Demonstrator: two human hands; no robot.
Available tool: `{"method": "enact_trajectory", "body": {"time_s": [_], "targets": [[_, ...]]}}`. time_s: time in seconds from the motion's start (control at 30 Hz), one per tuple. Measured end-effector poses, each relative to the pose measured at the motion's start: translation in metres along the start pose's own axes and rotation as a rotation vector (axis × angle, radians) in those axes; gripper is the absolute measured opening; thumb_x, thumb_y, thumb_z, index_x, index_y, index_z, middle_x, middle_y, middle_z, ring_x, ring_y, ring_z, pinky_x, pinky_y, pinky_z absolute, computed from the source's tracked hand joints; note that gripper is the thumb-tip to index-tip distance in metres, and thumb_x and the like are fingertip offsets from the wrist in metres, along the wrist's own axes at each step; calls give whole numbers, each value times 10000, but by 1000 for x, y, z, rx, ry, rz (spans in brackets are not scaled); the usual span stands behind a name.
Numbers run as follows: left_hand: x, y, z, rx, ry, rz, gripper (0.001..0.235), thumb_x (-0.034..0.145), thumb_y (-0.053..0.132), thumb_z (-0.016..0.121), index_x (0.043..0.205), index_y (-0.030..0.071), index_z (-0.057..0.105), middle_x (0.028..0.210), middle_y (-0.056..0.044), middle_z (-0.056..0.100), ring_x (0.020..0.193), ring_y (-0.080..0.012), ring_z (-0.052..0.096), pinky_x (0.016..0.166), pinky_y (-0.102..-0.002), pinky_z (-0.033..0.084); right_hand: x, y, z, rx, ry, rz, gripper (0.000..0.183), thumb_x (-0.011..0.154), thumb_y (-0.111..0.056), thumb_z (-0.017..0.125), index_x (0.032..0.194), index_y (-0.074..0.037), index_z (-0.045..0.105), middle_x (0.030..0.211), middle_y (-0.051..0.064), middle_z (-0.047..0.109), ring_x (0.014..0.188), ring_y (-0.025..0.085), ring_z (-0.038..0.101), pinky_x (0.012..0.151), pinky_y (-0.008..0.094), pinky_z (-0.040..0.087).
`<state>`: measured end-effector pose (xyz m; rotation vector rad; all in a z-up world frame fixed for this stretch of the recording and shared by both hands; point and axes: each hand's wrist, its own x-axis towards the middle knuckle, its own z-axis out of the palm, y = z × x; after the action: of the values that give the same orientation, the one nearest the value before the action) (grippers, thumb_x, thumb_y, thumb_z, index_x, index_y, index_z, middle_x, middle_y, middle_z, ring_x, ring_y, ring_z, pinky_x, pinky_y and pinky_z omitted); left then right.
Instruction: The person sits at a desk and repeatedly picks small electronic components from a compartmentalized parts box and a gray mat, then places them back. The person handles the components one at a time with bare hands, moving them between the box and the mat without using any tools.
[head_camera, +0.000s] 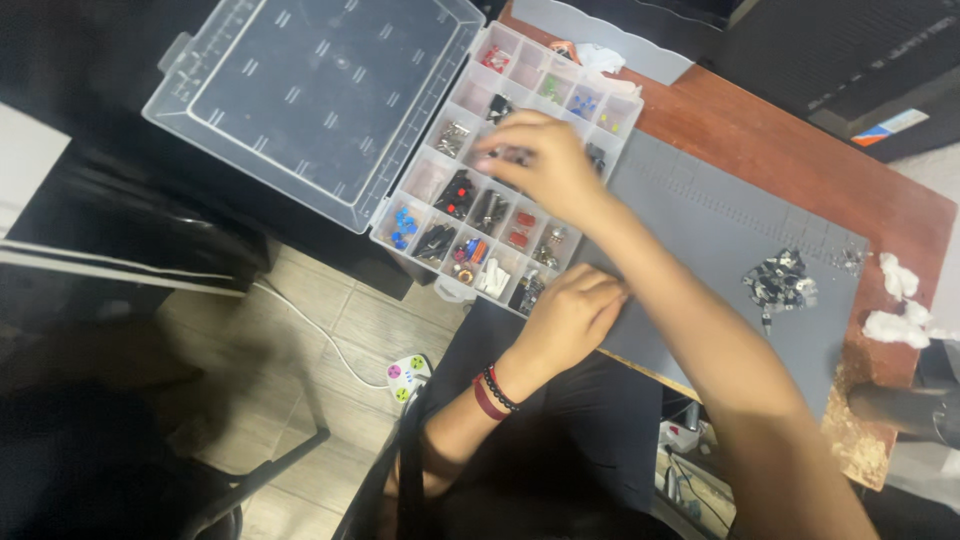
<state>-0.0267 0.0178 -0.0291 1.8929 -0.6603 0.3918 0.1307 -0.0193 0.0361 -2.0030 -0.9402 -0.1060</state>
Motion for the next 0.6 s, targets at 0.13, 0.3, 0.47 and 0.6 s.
{"method": "enact_trajectory", "body": {"time_s": [0.13,0.3,0.47,0.6], "targets": [[7,6,-7,-79,-33,-35,154,996,134,587,1023,102,735,929,-67,708,931,-263,667,831,-368,556,-66,-34,-50,-32,195,99,145,931,-118,834,1060,-71,788,977,138,728,948,325,695,866,421,542],[17,15,1,-108,-43,-57,147,1005,122,600,1051,106,738,940,-73,723,903,-276,675,802,-368,568,-204,-17,-76,-42,758,564,130,997,-89,830,1099,-50,760,1002,122,713,989,255,725,903,376,581],[20,21,11,-99,-88,-21,150,1008,96,592,1065,78,729,941,-84,709,881,-280,641,820,-381,540,-313,-13,-91,-473,940,688,119,1033,-28,813,1145,-32,772,1042,140,719,870,230,688,754,331,535],[21,25,21,-127,-99,19,152,1010,44,568,1075,26,704,998,-106,714,896,-303,611,847,-412,508,-353,-14,-97,-799,832,843,317,995,-144,875,1266,-76,725,1127,113,694,966,246,597,861,426,457]]}}
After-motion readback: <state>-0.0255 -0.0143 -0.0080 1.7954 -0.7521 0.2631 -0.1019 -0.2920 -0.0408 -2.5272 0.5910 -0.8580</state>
